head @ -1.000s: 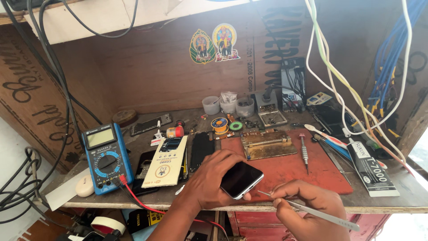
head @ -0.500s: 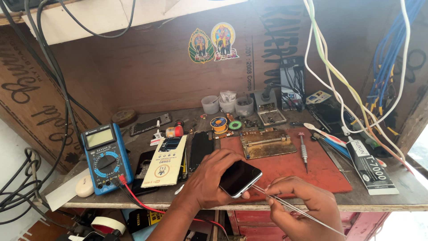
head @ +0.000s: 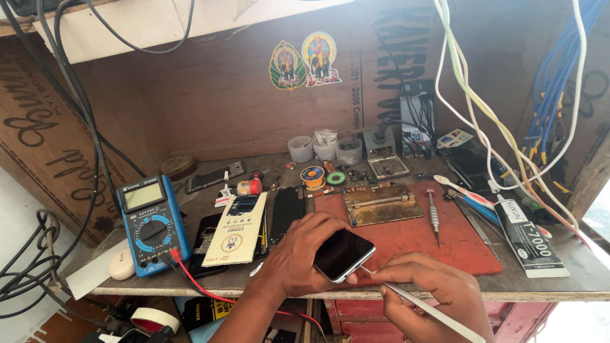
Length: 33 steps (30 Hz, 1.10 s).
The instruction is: The person holds a disassembled smartphone in one hand and uses a thin metal pry tool with the other hand to work along the phone's edge and interior, repeatedly scraping and prying at the device. They later flip the phone over and continue working on its other side with the tool.
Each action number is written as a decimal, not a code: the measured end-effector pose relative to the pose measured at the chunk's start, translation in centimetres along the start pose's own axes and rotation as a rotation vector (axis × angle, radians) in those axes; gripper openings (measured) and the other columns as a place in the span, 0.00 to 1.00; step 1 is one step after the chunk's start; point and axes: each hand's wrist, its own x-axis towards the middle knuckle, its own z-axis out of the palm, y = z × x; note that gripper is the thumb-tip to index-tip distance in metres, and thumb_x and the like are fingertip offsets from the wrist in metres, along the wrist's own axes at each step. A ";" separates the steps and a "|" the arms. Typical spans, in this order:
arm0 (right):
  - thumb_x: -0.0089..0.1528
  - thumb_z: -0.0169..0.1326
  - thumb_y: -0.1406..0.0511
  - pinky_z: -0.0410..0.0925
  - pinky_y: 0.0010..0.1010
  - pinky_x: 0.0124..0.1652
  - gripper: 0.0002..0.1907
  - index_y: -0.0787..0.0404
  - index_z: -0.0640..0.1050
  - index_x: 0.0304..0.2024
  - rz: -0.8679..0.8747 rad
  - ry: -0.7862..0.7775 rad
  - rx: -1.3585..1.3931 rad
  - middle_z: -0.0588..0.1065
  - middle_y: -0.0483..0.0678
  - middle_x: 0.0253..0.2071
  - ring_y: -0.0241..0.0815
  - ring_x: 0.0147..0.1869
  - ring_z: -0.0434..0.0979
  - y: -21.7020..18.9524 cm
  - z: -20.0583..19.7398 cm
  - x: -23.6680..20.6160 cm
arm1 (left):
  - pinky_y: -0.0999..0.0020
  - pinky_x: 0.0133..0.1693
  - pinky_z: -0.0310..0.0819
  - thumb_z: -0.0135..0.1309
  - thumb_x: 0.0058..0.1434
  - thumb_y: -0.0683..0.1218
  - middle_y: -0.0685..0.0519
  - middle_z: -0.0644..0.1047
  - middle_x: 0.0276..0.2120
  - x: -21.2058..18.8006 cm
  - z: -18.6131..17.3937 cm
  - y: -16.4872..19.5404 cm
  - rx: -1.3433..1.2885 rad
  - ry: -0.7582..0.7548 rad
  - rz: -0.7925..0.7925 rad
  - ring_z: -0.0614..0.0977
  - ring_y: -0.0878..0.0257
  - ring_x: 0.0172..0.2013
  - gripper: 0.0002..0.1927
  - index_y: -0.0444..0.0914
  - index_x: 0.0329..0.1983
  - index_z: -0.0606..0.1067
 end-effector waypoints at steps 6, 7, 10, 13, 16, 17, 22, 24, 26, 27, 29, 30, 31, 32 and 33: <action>0.48 0.64 0.70 0.75 0.22 0.32 0.09 0.59 0.87 0.32 0.101 0.015 -0.038 0.82 0.43 0.32 0.33 0.33 0.83 0.1 -0.2 0.0 | 0.57 0.55 0.66 0.71 0.41 0.66 0.53 0.76 0.49 0.0 -0.1 0.1 0.004 -0.015 -0.009 0.77 0.54 0.55 0.39 0.42 0.52 0.76; 0.49 0.65 0.69 0.75 0.22 0.33 0.10 0.59 0.87 0.35 0.141 0.008 -0.002 0.83 0.42 0.32 0.31 0.33 0.84 0.2 -0.2 -0.1 | 0.57 0.55 0.66 0.71 0.41 0.66 0.53 0.77 0.49 0.0 -0.1 0.1 0.002 -0.018 -0.011 0.77 0.54 0.55 0.39 0.42 0.52 0.76; 0.51 0.67 0.68 0.76 0.21 0.33 0.12 0.59 0.87 0.39 0.245 -0.009 0.058 0.83 0.42 0.32 0.28 0.33 0.85 0.6 -0.1 -0.3 | 0.57 0.55 0.66 0.71 0.42 0.66 0.53 0.76 0.50 0.0 0.0 0.1 -0.002 -0.004 0.002 0.77 0.54 0.55 0.39 0.42 0.53 0.76; 0.51 0.67 0.68 0.75 0.22 0.30 0.11 0.59 0.88 0.37 0.307 -0.018 0.037 0.83 0.43 0.30 0.28 0.30 0.82 0.9 -0.1 -0.5 | 0.57 0.55 0.66 0.71 0.41 0.66 0.53 0.77 0.49 0.0 0.0 0.1 -0.009 -0.011 -0.015 0.77 0.54 0.55 0.39 0.42 0.52 0.76; 0.51 0.67 0.69 0.75 0.22 0.30 0.12 0.59 0.89 0.38 0.331 -0.024 0.042 0.83 0.43 0.30 0.28 0.30 0.82 0.8 -0.1 -0.5 | 0.57 0.55 0.66 0.71 0.41 0.66 0.53 0.77 0.49 0.0 0.0 0.1 -0.004 -0.020 -0.026 0.77 0.54 0.55 0.39 0.42 0.51 0.77; 0.51 0.67 0.68 0.75 0.22 0.30 0.12 0.59 0.89 0.38 0.326 -0.027 0.041 0.83 0.43 0.30 0.28 0.30 0.82 0.7 -0.2 -0.5 | 0.57 0.54 0.66 0.71 0.41 0.66 0.53 0.77 0.49 0.1 0.0 0.1 -0.002 -0.020 -0.027 0.77 0.54 0.55 0.39 0.42 0.52 0.76; 0.51 0.67 0.68 0.75 0.21 0.31 0.10 0.59 0.88 0.36 0.151 0.011 0.021 0.82 0.42 0.33 0.30 0.32 0.82 0.1 -0.6 -0.1 | 0.57 0.54 0.66 0.71 0.41 0.66 0.54 0.77 0.49 0.0 -0.1 0.3 -0.003 -0.014 -0.023 0.77 0.54 0.55 0.39 0.43 0.52 0.77; 0.48 0.66 0.69 0.74 0.22 0.31 0.08 0.60 0.87 0.32 0.070 0.036 -0.023 0.82 0.43 0.31 0.31 0.32 0.82 0.1 -0.9 0.2 | 0.58 0.54 0.66 0.71 0.41 0.66 0.54 0.77 0.49 0.0 -0.1 0.3 -0.004 -0.011 -0.027 0.77 0.54 0.55 0.39 0.43 0.52 0.77; 0.49 0.66 0.69 0.73 0.21 0.31 0.08 0.59 0.87 0.32 0.052 0.041 -0.002 0.81 0.42 0.31 0.29 0.31 0.83 0.1 -1.0 0.2 | 0.57 0.54 0.66 0.71 0.40 0.66 0.54 0.77 0.49 0.0 -0.1 0.3 -0.004 -0.008 -0.029 0.77 0.54 0.55 0.39 0.42 0.51 0.76; 0.49 0.66 0.69 0.73 0.21 0.31 0.09 0.59 0.87 0.33 0.044 0.044 0.008 0.81 0.42 0.31 0.29 0.31 0.84 0.2 -1.2 0.2 | 0.57 0.54 0.66 0.71 0.40 0.66 0.54 0.77 0.49 0.0 -0.1 0.3 -0.003 -0.007 -0.029 0.77 0.54 0.55 0.39 0.42 0.51 0.76; 0.51 0.68 0.67 0.72 0.21 0.30 0.10 0.57 0.88 0.36 0.131 0.019 -0.008 0.82 0.41 0.31 0.28 0.30 0.84 0.3 -1.2 0.0 | 0.57 0.55 0.66 0.71 0.41 0.66 0.54 0.77 0.49 0.0 -0.1 0.3 -0.002 -0.007 -0.032 0.77 0.54 0.55 0.39 0.42 0.51 0.76; 0.52 0.69 0.66 0.72 0.20 0.30 0.10 0.56 0.88 0.38 0.176 0.007 -0.017 0.82 0.40 0.30 0.27 0.29 0.83 0.3 -1.2 0.0 | 0.57 0.55 0.66 0.71 0.41 0.66 0.54 0.77 0.49 0.0 -0.1 0.3 -0.004 -0.008 -0.033 0.77 0.54 0.55 0.39 0.42 0.52 0.76; 0.52 0.69 0.66 0.72 0.20 0.30 0.10 0.56 0.88 0.37 0.185 0.019 -0.024 0.82 0.40 0.30 0.27 0.29 0.83 0.3 -1.1 0.0 | 0.58 0.55 0.66 0.71 0.41 0.66 0.54 0.77 0.49 0.0 -0.1 0.3 -0.006 -0.009 -0.035 0.77 0.54 0.55 0.39 0.42 0.52 0.76; 0.52 0.69 0.66 0.71 0.20 0.29 0.10 0.56 0.88 0.37 0.195 0.030 -0.031 0.82 0.40 0.31 0.27 0.29 0.83 0.2 -1.0 0.0 | 0.58 0.55 0.66 0.71 0.41 0.66 0.54 0.77 0.49 0.0 -0.1 0.3 -0.004 -0.005 -0.028 0.77 0.54 0.55 0.39 0.42 0.51 0.77; 0.52 0.69 0.66 0.71 0.20 0.29 0.10 0.56 0.88 0.37 0.205 0.042 -0.037 0.82 0.40 0.31 0.27 0.29 0.82 0.1 -0.9 0.0 | 0.57 0.55 0.66 0.71 0.41 0.66 0.54 0.77 0.49 0.0 -0.1 0.3 -0.001 -0.001 -0.020 0.77 0.54 0.55 0.39 0.42 0.51 0.77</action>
